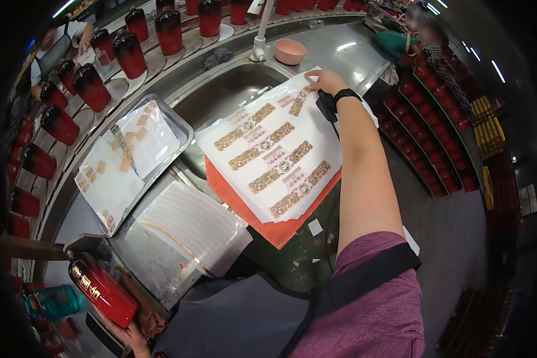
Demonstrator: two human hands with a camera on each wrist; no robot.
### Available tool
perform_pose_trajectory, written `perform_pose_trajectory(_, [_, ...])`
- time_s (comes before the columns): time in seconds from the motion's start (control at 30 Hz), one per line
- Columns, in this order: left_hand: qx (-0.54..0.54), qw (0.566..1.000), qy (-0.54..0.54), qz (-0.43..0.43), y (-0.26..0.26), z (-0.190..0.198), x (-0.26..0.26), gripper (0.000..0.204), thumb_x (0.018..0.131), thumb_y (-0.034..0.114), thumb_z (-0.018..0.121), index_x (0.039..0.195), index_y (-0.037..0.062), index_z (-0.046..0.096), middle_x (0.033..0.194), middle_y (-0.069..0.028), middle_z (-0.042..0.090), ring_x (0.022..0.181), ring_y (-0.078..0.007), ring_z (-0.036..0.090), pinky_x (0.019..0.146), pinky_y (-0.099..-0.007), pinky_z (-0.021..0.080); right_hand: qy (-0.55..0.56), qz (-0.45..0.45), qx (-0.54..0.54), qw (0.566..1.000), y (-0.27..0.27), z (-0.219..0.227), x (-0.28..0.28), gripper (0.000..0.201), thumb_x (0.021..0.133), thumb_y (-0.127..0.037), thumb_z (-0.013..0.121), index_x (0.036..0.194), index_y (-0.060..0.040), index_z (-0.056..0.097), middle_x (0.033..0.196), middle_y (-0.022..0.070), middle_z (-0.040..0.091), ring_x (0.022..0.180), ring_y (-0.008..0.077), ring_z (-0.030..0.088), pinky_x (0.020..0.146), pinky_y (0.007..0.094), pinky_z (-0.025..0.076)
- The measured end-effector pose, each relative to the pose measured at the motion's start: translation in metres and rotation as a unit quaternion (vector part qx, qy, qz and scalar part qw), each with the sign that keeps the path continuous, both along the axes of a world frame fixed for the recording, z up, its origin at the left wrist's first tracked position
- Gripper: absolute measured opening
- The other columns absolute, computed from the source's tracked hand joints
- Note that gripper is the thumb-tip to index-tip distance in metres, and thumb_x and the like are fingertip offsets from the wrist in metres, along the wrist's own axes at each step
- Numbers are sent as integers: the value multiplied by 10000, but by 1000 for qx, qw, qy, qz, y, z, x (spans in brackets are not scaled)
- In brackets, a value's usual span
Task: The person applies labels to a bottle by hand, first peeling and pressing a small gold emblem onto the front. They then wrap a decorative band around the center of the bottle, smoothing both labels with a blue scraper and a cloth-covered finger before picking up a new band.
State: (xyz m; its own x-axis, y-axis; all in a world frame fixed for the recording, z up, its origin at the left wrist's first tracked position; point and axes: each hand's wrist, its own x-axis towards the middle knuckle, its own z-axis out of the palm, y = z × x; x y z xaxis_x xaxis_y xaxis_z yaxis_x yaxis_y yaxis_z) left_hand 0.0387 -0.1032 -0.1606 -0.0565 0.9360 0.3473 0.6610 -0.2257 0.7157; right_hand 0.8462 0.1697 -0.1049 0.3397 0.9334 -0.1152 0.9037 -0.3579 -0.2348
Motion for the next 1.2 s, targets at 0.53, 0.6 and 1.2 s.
perform_pose_trajectory(0.53, [18,1000,15,-5,-2,-7,-5,839,978,444,539,1565,-13,151,1609,-196,227,1466,-333,270,1182,-451,235,-24,168,-10,985,56,-13,-10,247,855,-136,679,1096,-110,725,954,139,712,916,268,669,820,374,511])
perform_pose_trajectory(0.6, [21,1000,19,-3,-3,-8,-6,834,979,440,540,1564,-14,156,1607,-195,231,1465,-332,272,1181,-451,236,-29,166,-19,986,57,-6,-18,210,852,-122,668,1051,-83,723,951,145,717,933,279,670,828,384,512])
perform_pose_trajectory(1.2, [52,984,87,-146,40,140,66,739,766,484,795,1269,-27,616,1192,-192,614,1123,-346,573,988,-414,429,-228,606,218,730,-85,125,-383,170,764,-139,652,929,-114,622,1007,28,594,895,184,629,652,333,559])
